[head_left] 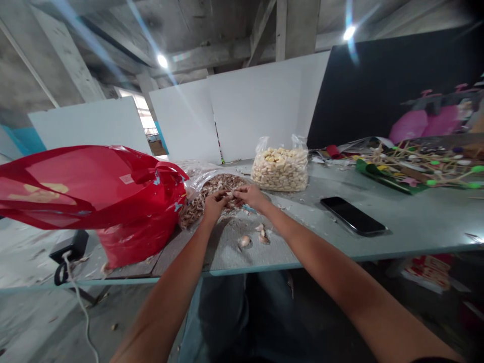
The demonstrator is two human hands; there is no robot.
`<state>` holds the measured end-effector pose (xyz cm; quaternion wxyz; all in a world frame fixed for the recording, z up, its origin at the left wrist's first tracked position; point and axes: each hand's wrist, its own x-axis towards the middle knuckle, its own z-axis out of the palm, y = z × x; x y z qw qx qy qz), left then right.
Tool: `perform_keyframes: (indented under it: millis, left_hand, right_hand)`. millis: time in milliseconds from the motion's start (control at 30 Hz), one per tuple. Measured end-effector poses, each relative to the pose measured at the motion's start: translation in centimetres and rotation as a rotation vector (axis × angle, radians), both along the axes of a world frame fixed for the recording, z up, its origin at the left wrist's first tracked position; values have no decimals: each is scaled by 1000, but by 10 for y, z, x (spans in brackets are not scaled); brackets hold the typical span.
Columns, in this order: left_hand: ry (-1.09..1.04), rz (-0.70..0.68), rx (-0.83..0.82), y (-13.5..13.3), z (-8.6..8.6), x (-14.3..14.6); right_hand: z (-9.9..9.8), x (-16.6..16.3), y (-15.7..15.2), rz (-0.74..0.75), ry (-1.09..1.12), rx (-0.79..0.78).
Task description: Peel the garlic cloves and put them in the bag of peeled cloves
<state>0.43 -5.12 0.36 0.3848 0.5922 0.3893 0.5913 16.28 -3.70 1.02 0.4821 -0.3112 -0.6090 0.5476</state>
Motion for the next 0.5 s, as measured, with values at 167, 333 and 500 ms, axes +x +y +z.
perform_keyframes:
  millis: [167, 333, 500]
  left_hand:
    - [-74, -102, -64, 0, -3, 0]
    - [-31, -120, -62, 0, -3, -1]
    - [-5, -117, -64, 1, -4, -2]
  right_hand:
    - [-1, 5, 4, -45, -191, 246]
    - [8, 10, -3, -282, -514, 607]
    - [16, 12, -12, -335, -660, 721]
